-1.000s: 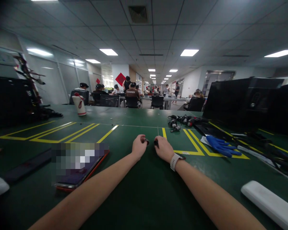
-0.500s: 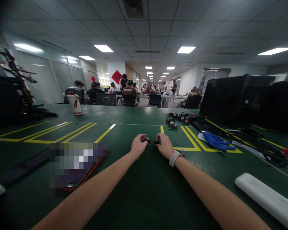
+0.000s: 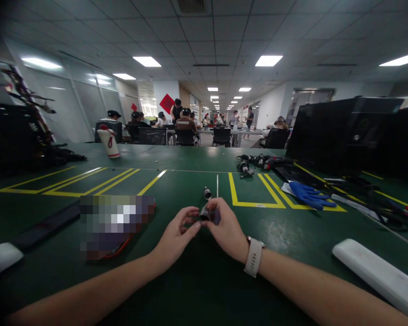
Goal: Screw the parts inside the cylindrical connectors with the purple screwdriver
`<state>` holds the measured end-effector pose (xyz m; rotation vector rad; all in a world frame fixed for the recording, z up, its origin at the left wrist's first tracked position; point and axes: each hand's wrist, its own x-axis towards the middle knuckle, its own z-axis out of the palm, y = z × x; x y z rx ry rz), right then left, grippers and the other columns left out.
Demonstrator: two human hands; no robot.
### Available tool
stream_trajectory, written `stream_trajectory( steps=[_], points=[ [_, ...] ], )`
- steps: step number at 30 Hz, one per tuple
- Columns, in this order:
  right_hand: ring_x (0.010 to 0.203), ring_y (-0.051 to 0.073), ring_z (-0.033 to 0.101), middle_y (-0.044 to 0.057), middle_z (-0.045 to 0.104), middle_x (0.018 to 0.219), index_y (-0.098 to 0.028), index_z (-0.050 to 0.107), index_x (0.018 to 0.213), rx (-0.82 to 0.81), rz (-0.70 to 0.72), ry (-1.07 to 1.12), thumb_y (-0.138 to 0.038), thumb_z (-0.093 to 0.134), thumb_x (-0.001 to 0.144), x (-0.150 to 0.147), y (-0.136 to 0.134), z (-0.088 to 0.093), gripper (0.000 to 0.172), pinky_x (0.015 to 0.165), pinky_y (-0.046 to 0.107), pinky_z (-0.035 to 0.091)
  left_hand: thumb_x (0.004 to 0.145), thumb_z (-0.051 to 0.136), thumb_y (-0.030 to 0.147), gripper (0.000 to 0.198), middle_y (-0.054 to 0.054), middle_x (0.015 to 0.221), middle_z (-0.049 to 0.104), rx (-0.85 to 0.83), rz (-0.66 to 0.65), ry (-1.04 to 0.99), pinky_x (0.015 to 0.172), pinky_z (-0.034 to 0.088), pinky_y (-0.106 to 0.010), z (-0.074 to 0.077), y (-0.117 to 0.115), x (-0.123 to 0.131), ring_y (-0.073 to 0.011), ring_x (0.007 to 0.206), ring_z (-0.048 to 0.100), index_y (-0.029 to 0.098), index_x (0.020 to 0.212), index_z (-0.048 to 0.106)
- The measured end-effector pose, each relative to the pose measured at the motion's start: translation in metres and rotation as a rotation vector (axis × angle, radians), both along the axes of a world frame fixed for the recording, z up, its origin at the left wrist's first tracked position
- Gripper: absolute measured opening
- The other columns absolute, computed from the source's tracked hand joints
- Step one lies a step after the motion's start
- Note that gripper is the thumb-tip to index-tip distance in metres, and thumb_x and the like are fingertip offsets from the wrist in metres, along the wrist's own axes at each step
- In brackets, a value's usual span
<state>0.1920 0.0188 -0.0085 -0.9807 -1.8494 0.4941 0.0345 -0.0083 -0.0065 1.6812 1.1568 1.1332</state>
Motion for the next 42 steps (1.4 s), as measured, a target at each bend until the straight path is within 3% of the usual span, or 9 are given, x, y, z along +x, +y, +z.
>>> stream_trajectory(
  steps=[2,5,10,17,24,30,35,37,42],
  points=[
    [0.086,0.016,0.053,0.002,0.055,0.097,-0.021,0.045,0.089,-0.062,0.132,0.083,-0.003,0.054,0.068,-0.009,-0.018,0.001,0.029,0.074,0.029,0.045,0.083,0.053,0.026,0.032,-0.006,0.107,0.059,-0.053,-0.091,-0.099,0.079,0.047,-0.034,0.0,-0.015,-0.006,-0.0209,0.097,0.056,0.022,0.114,0.047],
    [0.082,0.015,0.052,0.0,0.054,0.093,-0.021,0.046,0.088,-0.155,0.228,0.124,0.002,0.052,0.065,-0.019,-0.034,-0.002,0.033,0.073,0.028,0.044,0.082,0.054,0.022,0.032,-0.003,0.097,0.06,-0.104,-0.126,-0.174,0.082,0.045,-0.034,0.0,-0.03,-0.013,-0.0197,0.094,0.058,0.023,0.112,0.045],
    [0.076,0.014,0.05,-0.002,0.053,0.086,-0.021,0.046,0.084,-0.233,0.246,0.076,0.003,0.054,0.063,-0.023,-0.041,-0.009,0.032,0.067,0.026,0.041,0.076,0.061,0.016,0.03,-0.003,0.097,0.062,-0.211,-0.191,-0.219,0.086,0.043,-0.034,0.004,-0.04,-0.025,-0.0198,0.096,0.059,0.02,0.104,0.051],
    [0.074,0.013,0.049,-0.002,0.053,0.084,-0.02,0.048,0.086,-0.258,0.284,-0.068,0.001,0.055,0.069,-0.022,-0.042,-0.003,0.028,0.065,0.025,0.04,0.072,0.064,0.01,0.024,-0.005,0.093,0.068,-0.313,-0.236,-0.211,0.087,0.046,-0.037,0.005,-0.032,-0.037,-0.0209,0.093,0.062,0.015,0.094,0.06],
    [0.078,0.013,0.052,-0.001,0.054,0.089,-0.02,0.048,0.091,-0.268,0.294,-0.08,0.001,0.056,0.069,-0.023,-0.043,0.0,0.031,0.068,0.026,0.043,0.072,0.06,0.007,0.025,-0.005,0.096,0.068,-0.225,-0.187,-0.076,0.086,0.047,-0.034,0.003,-0.027,-0.038,-0.0201,0.094,0.063,0.015,0.095,0.062],
    [0.091,0.015,0.055,0.001,0.054,0.1,-0.021,0.046,0.099,-0.295,0.382,-0.018,0.003,0.052,0.071,-0.021,-0.045,-0.001,0.038,0.081,0.031,0.046,0.074,0.059,0.01,0.026,-0.005,0.1,0.065,0.103,-0.1,0.29,0.088,0.045,-0.034,0.01,-0.025,-0.046,-0.0199,0.096,0.06,0.02,0.098,0.065],
    [0.094,0.017,0.055,0.003,0.054,0.103,-0.021,0.046,0.103,-0.312,0.288,-0.027,-0.001,0.052,0.073,-0.019,-0.044,-0.003,0.036,0.084,0.035,0.046,0.075,0.057,0.009,0.025,-0.006,0.1,0.065,0.233,-0.186,0.545,0.086,0.043,-0.034,0.018,-0.026,-0.053,-0.0201,0.094,0.058,0.02,0.096,0.067],
    [0.094,0.017,0.055,0.004,0.054,0.103,-0.021,0.045,0.105,-0.332,0.263,-0.031,-0.003,0.052,0.074,-0.019,-0.044,-0.002,0.036,0.083,0.036,0.046,0.075,0.058,0.01,0.024,-0.006,0.099,0.065,0.231,-0.198,0.54,0.084,0.044,-0.033,0.021,-0.026,-0.054,-0.0204,0.093,0.059,0.021,0.094,0.068],
    [0.095,0.017,0.055,0.003,0.054,0.104,-0.021,0.044,0.108,-0.346,0.285,-0.006,-0.008,0.055,0.076,-0.019,-0.045,0.001,0.036,0.083,0.036,0.046,0.074,0.059,0.012,0.027,-0.007,0.103,0.065,0.249,-0.069,0.378,0.09,0.04,-0.033,0.02,-0.024,-0.054,-0.0222,0.098,0.058,0.023,0.096,0.069]
  ],
)
